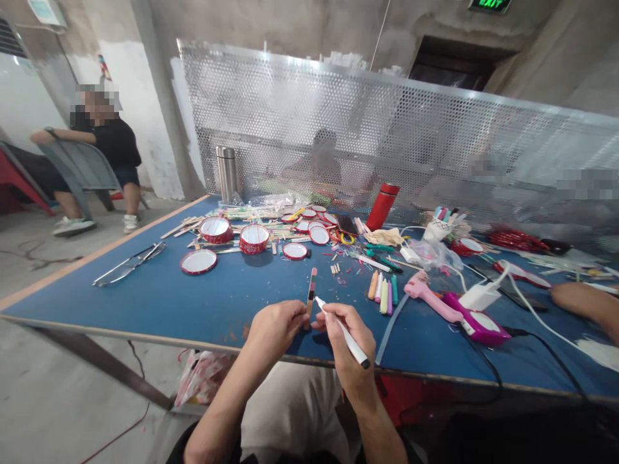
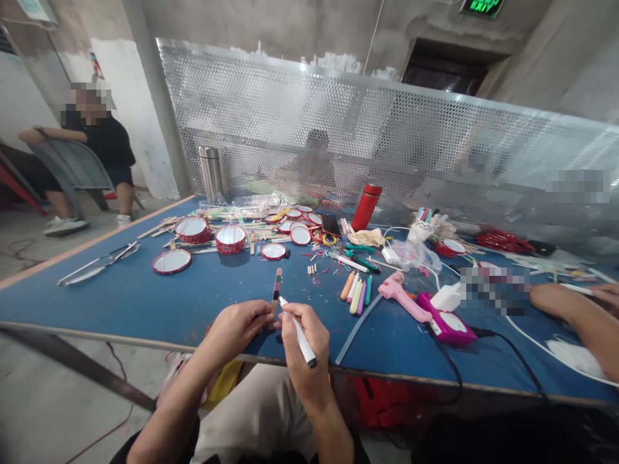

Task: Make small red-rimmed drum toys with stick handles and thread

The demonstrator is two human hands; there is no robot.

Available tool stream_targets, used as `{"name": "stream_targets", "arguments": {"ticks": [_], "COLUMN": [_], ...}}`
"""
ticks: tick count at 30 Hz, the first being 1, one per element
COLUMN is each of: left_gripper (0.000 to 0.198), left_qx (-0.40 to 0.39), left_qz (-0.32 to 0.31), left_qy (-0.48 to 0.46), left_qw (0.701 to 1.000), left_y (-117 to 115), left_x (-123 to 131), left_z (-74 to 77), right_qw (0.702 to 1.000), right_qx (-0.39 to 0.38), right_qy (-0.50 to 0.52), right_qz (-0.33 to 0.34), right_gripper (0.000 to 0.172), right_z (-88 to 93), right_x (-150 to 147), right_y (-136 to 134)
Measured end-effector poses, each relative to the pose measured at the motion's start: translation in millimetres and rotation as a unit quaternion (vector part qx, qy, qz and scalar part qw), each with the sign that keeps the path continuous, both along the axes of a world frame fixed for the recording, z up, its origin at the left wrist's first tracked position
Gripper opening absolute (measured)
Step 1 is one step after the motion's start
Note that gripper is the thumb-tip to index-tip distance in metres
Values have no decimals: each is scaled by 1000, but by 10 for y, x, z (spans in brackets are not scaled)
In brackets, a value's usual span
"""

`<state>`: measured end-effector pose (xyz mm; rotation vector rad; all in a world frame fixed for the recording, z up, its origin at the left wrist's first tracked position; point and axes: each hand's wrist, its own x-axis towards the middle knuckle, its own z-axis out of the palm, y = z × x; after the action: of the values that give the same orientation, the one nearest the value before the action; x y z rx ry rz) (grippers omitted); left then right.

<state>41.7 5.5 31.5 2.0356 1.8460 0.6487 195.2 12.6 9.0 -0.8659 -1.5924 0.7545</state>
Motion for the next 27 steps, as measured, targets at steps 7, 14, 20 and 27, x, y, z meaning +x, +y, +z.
{"name": "stream_targets", "arguments": {"ticks": [7, 14, 20, 27], "left_gripper": [19, 20, 20, 20], "left_qx": [1, 3, 7, 0], "left_qz": [-2, 0, 0, 5], "left_qy": [-3, -4, -3, 8], "left_qw": [1000, 1000, 1000, 1000], "left_y": [-5, 4, -2, 3], "left_x": [-11, -7, -15, -2], "left_z": [-16, -18, -24, -8], "right_qw": [1000, 1000, 1000, 1000], "right_qx": [6, 0, -6, -6], "right_qy": [11, 3, 27, 6], "right_qz": [-2, -6, -11, -7], "right_gripper": [14, 13, 14, 14], "right_z": [18, -2, -21, -12], "right_x": [-11, -3, -6, -6], "right_y": [2, -7, -14, -13]}}
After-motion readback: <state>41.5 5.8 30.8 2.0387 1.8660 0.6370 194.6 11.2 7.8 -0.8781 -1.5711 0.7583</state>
